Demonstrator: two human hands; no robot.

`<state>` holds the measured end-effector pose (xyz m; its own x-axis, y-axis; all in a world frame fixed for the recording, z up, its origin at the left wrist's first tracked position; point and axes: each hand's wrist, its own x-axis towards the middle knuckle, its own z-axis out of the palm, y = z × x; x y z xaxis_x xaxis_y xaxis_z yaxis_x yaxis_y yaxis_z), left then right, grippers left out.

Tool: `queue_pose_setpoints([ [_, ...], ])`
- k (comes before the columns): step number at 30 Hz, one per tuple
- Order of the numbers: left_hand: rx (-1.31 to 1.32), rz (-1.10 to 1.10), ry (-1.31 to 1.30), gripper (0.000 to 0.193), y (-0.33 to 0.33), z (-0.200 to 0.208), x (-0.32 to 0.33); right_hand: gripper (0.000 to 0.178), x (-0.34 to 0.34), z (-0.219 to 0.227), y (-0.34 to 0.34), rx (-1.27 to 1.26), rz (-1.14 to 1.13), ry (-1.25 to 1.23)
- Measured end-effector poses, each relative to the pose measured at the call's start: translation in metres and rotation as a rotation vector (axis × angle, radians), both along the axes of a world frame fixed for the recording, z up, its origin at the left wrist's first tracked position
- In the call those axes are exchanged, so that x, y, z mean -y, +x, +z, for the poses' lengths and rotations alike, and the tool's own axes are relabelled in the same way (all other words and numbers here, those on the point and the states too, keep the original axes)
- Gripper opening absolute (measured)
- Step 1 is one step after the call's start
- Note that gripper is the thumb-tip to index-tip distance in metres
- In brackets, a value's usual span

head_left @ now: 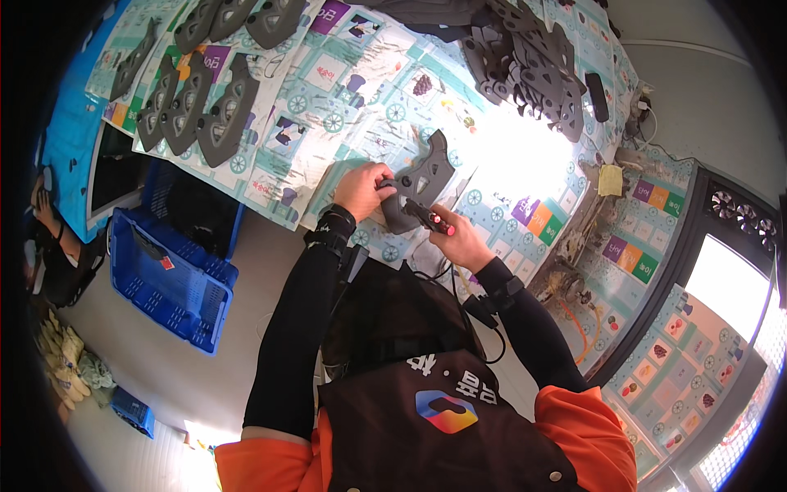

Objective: The person holds a grey shoe component and applies adhesive using a hand-held applicator, then picks up small circular metal components and attaches them to the surface.

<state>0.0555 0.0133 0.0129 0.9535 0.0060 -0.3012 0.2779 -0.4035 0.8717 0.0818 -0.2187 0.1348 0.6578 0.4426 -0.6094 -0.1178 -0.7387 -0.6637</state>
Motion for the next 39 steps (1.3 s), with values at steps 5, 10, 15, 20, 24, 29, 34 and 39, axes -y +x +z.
queue_pose_setpoints([
  [5,0.005,0.002,-0.005,0.028,0.0,-0.002,0.0,0.033,-0.001,0.008,-0.002,0.003,0.026,-0.019],
  [10,0.009,0.005,-0.005,0.027,-0.001,-0.001,0.0,0.031,0.003,0.01,-0.004,-0.005,0.051,-0.018],
  [15,0.004,0.002,0.003,0.026,0.0,-0.001,0.0,0.03,0.009,0.005,-0.006,-0.044,-0.001,-0.013],
  [20,0.011,0.006,0.009,0.026,0.0,0.0,0.001,0.029,0.015,0.002,-0.008,0.036,-0.06,0.058],
  [24,0.031,-0.002,0.025,0.027,-0.002,-0.002,-0.001,0.032,0.016,0.003,-0.006,-0.026,-0.118,0.001],
  [29,0.045,-0.003,-0.001,0.027,0.001,-0.001,0.001,0.036,0.029,-0.009,-0.005,-0.06,-0.168,-0.013],
  [34,0.045,-0.001,0.007,0.026,-0.001,-0.002,-0.001,0.045,0.034,-0.014,0.001,-0.127,-0.19,-0.033],
  [39,0.053,0.0,-0.001,0.025,0.001,0.0,0.001,0.045,0.042,-0.023,0.002,-0.121,-0.272,0.039],
])
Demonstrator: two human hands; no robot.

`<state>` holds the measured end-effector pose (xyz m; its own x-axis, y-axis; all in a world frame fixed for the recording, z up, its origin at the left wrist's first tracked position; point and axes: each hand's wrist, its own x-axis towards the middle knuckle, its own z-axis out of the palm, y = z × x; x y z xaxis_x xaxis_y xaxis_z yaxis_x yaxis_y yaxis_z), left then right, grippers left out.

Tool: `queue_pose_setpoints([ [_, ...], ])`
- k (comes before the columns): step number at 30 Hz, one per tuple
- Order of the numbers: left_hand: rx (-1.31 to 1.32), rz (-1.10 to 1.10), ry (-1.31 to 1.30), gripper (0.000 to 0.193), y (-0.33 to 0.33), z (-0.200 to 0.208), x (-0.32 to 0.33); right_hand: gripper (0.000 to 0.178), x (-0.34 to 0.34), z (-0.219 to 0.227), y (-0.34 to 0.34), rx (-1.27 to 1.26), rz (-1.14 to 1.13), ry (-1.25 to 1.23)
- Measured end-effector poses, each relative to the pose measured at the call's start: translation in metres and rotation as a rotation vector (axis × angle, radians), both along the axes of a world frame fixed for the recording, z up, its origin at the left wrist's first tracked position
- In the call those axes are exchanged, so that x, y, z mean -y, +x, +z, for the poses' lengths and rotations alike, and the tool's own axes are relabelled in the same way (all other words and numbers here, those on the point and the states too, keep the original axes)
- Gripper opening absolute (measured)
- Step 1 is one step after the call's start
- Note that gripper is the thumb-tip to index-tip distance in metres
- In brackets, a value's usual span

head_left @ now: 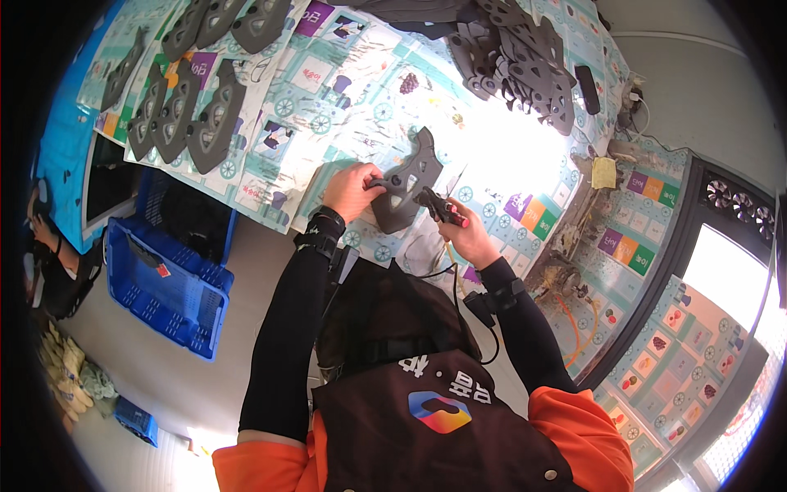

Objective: The person holds a grey shoe component and applies adhesive using a hand-held applicator, then picks up small circular metal components and attaches them to the surface.

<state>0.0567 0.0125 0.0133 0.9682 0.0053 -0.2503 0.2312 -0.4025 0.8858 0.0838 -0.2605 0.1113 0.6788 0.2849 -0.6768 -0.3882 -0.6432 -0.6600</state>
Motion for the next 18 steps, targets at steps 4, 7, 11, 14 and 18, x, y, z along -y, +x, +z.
queue_pose_setpoints([
  [4,-0.044,0.006,-0.02,0.024,0.001,0.005,0.0,0.042,0.002,-0.004,0.001,0.047,-0.083,0.011],
  [7,-0.05,0.004,-0.01,0.023,0.001,0.005,-0.001,0.048,0.006,-0.006,0.01,0.014,-0.027,0.007],
  [11,-0.035,0.0,0.009,0.023,0.0,0.004,-0.002,0.051,0.008,-0.006,0.013,0.047,-0.029,0.033],
  [14,-0.029,-0.011,0.021,0.023,0.002,0.004,-0.001,0.049,0.012,-0.008,0.018,0.047,-0.066,0.02],
  [18,-0.032,-0.015,0.02,0.023,0.003,0.006,0.001,0.048,0.01,-0.006,0.021,0.065,-0.114,0.017],
])
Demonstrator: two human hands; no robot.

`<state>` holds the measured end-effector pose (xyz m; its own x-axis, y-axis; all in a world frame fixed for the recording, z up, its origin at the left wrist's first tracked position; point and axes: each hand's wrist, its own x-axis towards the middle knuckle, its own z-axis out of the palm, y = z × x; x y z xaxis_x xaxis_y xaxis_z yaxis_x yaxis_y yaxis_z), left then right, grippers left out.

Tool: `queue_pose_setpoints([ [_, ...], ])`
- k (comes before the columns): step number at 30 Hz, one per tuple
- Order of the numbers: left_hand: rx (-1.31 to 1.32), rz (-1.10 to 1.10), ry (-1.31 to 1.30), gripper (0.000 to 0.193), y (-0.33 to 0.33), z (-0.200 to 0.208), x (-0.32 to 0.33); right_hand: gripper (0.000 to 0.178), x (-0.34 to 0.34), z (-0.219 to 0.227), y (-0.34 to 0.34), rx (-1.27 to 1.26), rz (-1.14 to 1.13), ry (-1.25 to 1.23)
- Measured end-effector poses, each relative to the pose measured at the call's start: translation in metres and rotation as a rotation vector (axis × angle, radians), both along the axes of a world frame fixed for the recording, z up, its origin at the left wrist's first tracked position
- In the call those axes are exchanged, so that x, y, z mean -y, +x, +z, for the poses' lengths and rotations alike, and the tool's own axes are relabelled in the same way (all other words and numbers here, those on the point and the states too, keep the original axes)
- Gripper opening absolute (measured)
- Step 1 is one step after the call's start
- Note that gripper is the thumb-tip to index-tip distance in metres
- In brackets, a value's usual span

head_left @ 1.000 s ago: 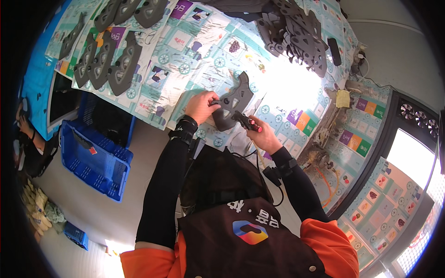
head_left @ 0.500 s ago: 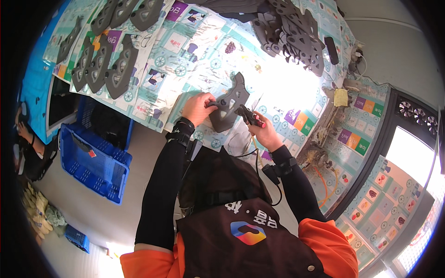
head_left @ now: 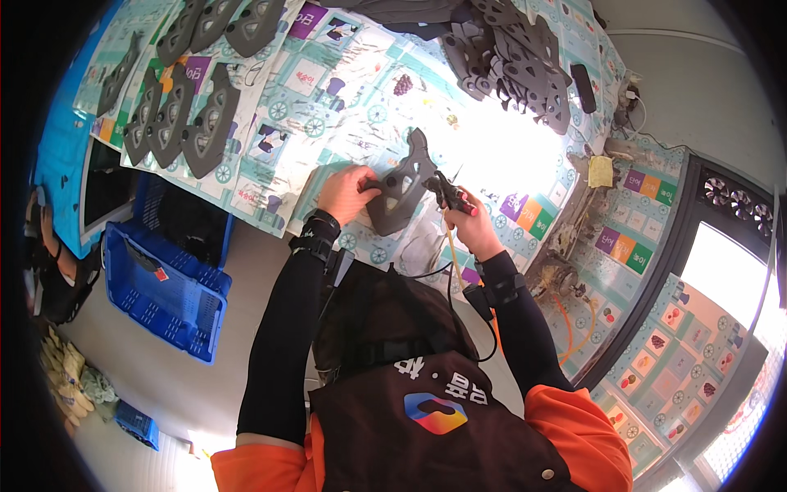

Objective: The person holds a grey shoe component and applies adhesive using a hand-held applicator, then picks up small circular metal components and attaches them to the surface.

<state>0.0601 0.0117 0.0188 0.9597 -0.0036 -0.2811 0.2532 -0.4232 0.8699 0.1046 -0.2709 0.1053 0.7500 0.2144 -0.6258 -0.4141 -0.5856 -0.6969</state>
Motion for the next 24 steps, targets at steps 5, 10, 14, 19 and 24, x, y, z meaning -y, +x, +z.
queue_pose_setpoints([
  [5,0.0,0.015,0.002,0.024,-0.003,-0.001,-0.003,0.037,-0.015,0.018,0.008,0.02,-0.006,0.057],
  [10,-0.055,0.0,-0.007,0.026,0.0,0.001,-0.002,0.027,-0.016,0.017,0.011,0.161,0.036,0.033],
  [14,-0.059,0.008,-0.006,0.027,-0.002,-0.001,-0.003,0.025,-0.019,0.017,0.015,0.122,0.019,0.049],
  [19,-0.06,0.021,-0.008,0.026,-0.002,-0.001,-0.003,0.024,-0.018,0.008,0.016,0.207,0.049,0.155],
  [24,-0.096,0.007,-0.031,0.027,-0.001,-0.002,-0.002,0.035,-0.016,-0.003,0.013,0.279,0.084,0.201],
])
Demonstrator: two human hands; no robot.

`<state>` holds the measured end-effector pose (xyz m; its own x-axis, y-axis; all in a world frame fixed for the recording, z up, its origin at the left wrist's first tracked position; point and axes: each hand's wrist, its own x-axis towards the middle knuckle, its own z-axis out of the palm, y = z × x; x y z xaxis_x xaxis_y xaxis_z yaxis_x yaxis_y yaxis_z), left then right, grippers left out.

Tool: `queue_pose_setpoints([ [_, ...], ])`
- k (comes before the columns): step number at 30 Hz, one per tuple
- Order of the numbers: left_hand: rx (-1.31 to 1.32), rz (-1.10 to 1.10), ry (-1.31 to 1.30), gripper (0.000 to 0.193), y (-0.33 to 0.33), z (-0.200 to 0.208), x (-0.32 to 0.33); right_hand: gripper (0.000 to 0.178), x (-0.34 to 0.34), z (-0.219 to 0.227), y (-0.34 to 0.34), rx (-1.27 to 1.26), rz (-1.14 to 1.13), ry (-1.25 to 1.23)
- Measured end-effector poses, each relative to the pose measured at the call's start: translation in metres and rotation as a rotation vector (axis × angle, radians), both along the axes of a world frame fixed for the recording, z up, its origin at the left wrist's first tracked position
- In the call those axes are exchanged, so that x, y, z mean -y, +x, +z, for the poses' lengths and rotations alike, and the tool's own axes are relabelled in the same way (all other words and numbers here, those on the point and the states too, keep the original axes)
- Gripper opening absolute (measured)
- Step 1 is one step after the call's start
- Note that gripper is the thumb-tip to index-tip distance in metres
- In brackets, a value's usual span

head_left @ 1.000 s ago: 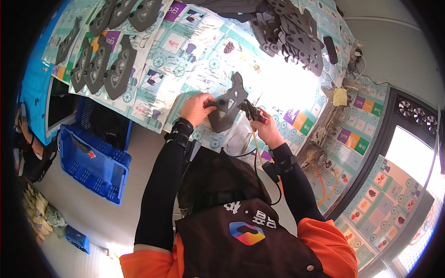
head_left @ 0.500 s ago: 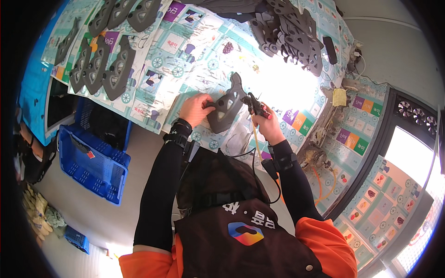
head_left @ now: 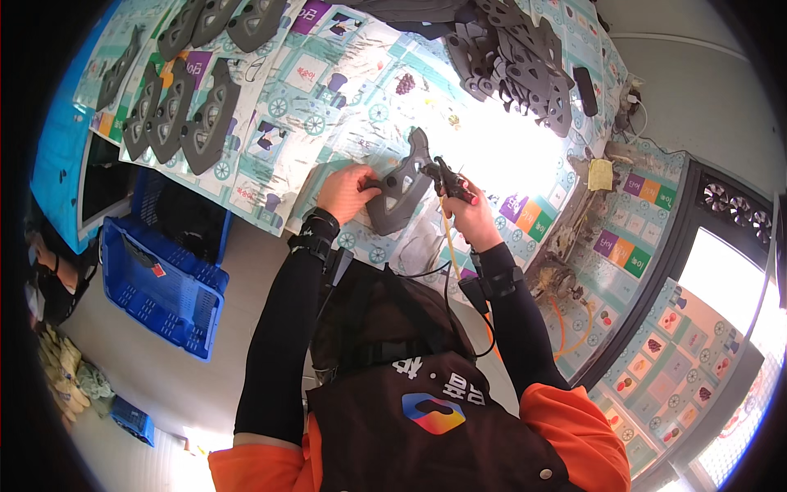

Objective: The person holds a grey shoe component and applies adhesive using a hand-held applicator, then picks up small circular metal components and attaches them to the surface.

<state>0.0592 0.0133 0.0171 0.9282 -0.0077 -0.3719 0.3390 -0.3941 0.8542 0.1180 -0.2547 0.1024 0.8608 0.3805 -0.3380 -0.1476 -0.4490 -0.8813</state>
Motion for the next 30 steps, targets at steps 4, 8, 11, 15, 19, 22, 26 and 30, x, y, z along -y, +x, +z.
queue_pose_setpoints([
  [4,0.013,0.011,0.0,0.027,-0.002,-0.001,-0.001,0.045,-0.003,0.01,0.005,-0.14,0.071,-0.113],
  [8,0.04,0.008,0.011,0.027,-0.001,-0.002,-0.001,0.036,-0.006,0.016,0.002,-0.238,-0.063,-0.11],
  [11,0.028,-0.001,0.025,0.028,-0.001,-0.003,0.0,0.029,-0.002,0.014,0.0,-0.196,-0.004,-0.141],
  [15,0.032,-0.002,0.033,0.029,-0.003,-0.005,-0.002,0.025,0.001,0.012,-0.004,-0.134,0.073,-0.198],
  [19,0.066,0.011,0.02,0.027,-0.002,-0.005,0.0,0.022,0.01,0.007,-0.008,-0.013,0.139,-0.182],
  [22,0.099,0.023,0.018,0.025,-0.002,-0.004,0.0,0.02,0.008,0.008,-0.008,0.026,0.152,-0.157],
  [26,0.095,0.013,0.039,0.025,-0.003,-0.002,-0.001,0.019,-0.005,0.015,-0.005,-0.058,0.13,-0.187],
  [30,0.087,0.012,0.038,0.025,-0.001,0.0,0.0,0.02,-0.009,0.016,-0.001,-0.165,0.088,-0.172],
])
